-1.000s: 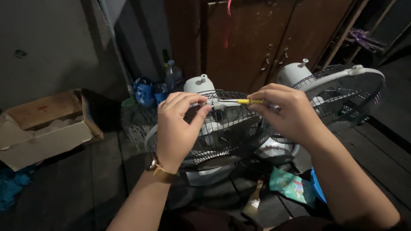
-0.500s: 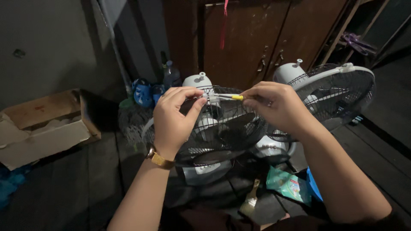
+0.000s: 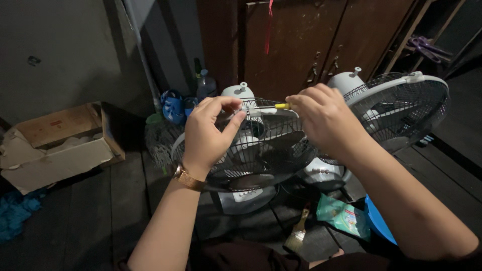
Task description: The person disassembles a standing electric fan by removing the front grille, fan blades, and rear grille, then cleans the motor housing and base with a brush and cloth. The removed parts are placed on the floor beside the fan.
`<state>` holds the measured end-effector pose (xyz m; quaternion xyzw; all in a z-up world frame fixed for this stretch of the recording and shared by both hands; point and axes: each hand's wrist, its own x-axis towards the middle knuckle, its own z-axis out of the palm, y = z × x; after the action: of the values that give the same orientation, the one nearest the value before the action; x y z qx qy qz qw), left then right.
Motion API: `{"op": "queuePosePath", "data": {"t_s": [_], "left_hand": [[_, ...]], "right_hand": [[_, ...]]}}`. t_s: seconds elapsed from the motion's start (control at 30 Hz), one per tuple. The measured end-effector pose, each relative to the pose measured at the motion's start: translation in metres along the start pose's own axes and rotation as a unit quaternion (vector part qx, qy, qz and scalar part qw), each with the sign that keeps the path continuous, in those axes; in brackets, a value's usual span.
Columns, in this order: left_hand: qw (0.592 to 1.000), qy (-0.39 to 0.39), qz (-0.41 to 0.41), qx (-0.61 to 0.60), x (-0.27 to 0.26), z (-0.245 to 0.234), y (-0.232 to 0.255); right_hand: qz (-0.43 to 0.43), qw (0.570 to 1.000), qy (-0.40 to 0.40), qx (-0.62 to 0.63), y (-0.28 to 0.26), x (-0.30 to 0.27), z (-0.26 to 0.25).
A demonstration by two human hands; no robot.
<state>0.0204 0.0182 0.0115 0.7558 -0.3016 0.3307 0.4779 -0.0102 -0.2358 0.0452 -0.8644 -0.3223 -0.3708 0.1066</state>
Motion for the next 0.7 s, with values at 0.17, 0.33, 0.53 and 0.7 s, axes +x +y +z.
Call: {"op": "queuePosePath", "data": {"t_s": [0.17, 0.33, 0.53, 0.7], "left_hand": [[1.0, 0.005, 0.012, -0.011, -0.003, -0.004, 0.001], [0.999, 0.016, 0.03, 0.002, -0.006, -0.002, 0.001], [0.998, 0.033, 0.051, 0.009, -0.005, -0.001, 0.0], [0.998, 0.033, 0.048, 0.002, -0.006, -0.004, 0.004]], "right_hand": [[-0.002, 0.998, 0.003, -0.058, -0.004, 0.001, -0.008], [-0.001, 1.0, 0.013, 0.0, -0.008, 0.004, -0.01], [-0.02, 0.998, 0.02, -0.06, -0.012, 0.007, -0.005], [-0.008, 1.0, 0.003, 0.015, -0.015, 0.009, -0.005]]}}
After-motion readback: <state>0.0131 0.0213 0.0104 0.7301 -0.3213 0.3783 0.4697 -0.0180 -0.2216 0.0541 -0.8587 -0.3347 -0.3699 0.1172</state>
